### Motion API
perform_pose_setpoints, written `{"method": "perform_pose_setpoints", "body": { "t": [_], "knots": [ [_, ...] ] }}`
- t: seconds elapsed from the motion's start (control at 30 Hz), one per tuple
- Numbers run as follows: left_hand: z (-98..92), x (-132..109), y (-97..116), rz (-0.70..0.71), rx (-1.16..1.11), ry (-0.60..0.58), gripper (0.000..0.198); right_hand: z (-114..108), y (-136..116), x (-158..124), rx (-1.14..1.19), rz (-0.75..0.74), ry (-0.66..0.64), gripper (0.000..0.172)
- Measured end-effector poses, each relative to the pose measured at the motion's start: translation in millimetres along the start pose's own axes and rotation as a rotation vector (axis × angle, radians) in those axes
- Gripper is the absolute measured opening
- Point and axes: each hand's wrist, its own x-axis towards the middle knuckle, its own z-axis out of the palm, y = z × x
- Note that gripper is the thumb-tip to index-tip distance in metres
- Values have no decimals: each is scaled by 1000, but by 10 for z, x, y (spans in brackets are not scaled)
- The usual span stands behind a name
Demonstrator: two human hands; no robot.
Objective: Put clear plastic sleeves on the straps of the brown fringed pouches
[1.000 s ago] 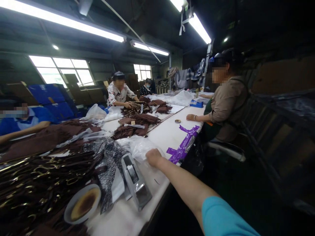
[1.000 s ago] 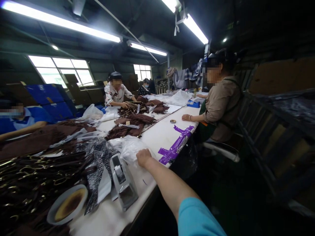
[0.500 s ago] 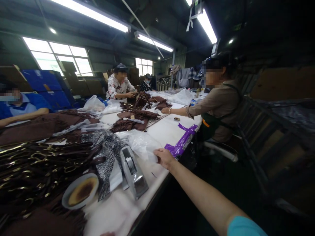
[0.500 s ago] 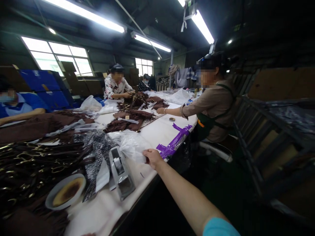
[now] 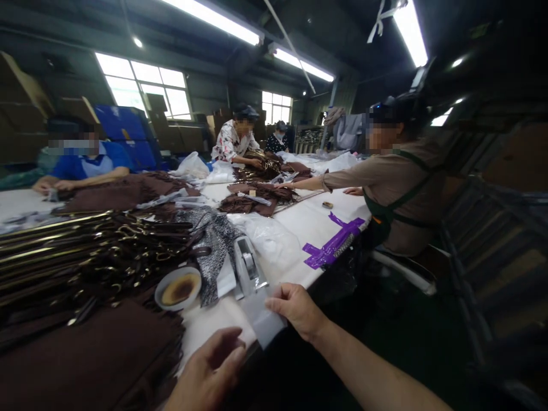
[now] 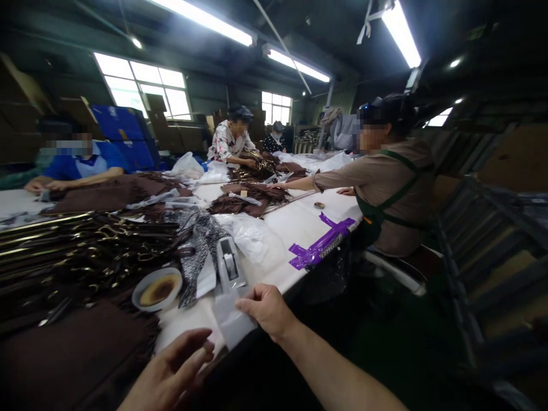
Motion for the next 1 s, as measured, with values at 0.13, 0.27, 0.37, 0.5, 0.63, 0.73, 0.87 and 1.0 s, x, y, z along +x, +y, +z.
{"method": "perform_pose_setpoints", "body": {
  "t": [0.13, 0.27, 0.37, 0.5, 0.63, 0.73, 0.87, 1.0],
  "knots": [
    [146, 102, 232, -29, -217, 4, 50, 225, 45, -109, -69, 10, -92, 38],
    [29, 131, 82, -118, -241, 193, 44, 200, 77, -94, 125, 105, -37, 41],
    [-106, 100, -6, -124, -211, 238, 44, 137, 85, -79, 195, 175, 21, 42],
    [-189, 53, 3, -104, -176, 207, 43, 153, 80, -91, 134, 171, 44, 39],
    [-162, 43, -11, -60, -153, 178, 39, 258, -19, -161, 23, 99, -23, 30],
    [-80, 36, -31, -20, -119, 97, 35, 355, -124, -274, -62, 13, -227, 17],
    [24, -20, 44, 44, -62, -108, 29, 399, -124, -295, -345, -47, -304, 9],
    [-70, -104, 29, 60, 70, -71, 36, 139, -127, 129, -530, -95, 51, 21]
  ]
}}
